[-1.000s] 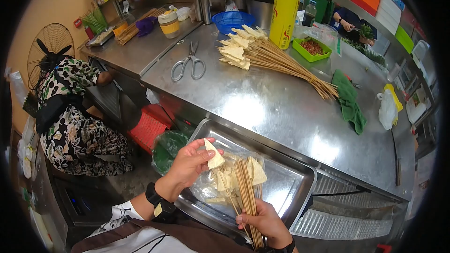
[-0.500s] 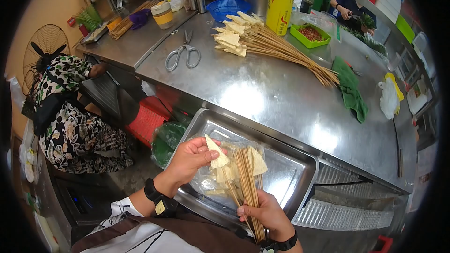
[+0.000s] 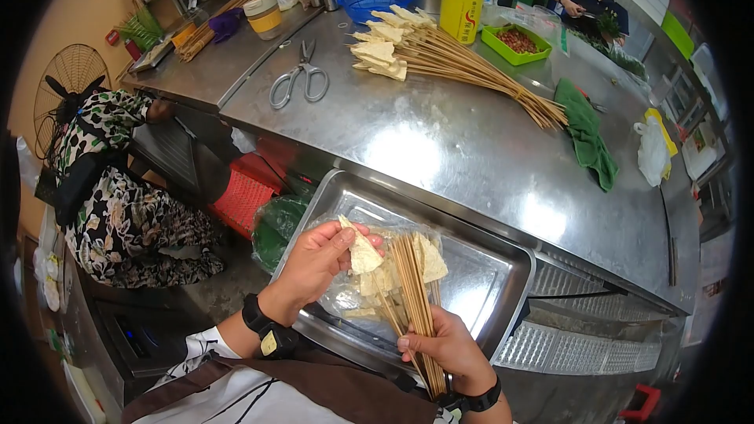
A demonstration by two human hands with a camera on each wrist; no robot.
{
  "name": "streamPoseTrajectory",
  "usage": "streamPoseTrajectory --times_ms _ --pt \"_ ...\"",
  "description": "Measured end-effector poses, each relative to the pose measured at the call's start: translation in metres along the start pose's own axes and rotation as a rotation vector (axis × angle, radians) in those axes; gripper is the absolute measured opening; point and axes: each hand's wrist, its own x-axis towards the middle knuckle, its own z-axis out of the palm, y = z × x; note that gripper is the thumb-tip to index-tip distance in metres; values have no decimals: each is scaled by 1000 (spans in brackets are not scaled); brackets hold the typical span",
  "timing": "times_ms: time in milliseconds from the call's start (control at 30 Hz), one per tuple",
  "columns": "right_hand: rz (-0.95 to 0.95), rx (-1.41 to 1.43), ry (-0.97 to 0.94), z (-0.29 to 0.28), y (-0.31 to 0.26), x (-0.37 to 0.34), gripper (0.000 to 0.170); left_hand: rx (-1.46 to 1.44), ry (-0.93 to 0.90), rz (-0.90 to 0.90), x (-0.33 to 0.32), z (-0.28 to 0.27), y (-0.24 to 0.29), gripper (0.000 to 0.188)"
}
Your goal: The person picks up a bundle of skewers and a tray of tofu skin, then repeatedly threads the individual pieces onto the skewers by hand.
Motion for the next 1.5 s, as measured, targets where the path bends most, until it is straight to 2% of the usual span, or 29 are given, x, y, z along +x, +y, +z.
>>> streamPoseTrajectory --times_ms 433,600,933,1233,1333,1433,1500 --pt "-5 7 -2 -2 1 -1 17 75 1 18 -7 5 -6 25" --pt "-15 26 -11 -2 2 1 17 191 -42 28 -7 3 -8 27" --pt "-6 29 -5 -1 1 1 17 73 -50 -16 -12 7 -17 26" --pt "11 11 16 2 -2 1 18 157 -101 -59 -10 6 -18 27" --pt "8 23 17 1 -1 1 18 283 -110 -50 -8 3 -19 27" --pt "-7 46 27 -1 2 4 19 115 -84 -31 -6 8 -17 28" --pt "-17 63 40 0 2 5 21 -236 31 15 -4 15 -11 28"
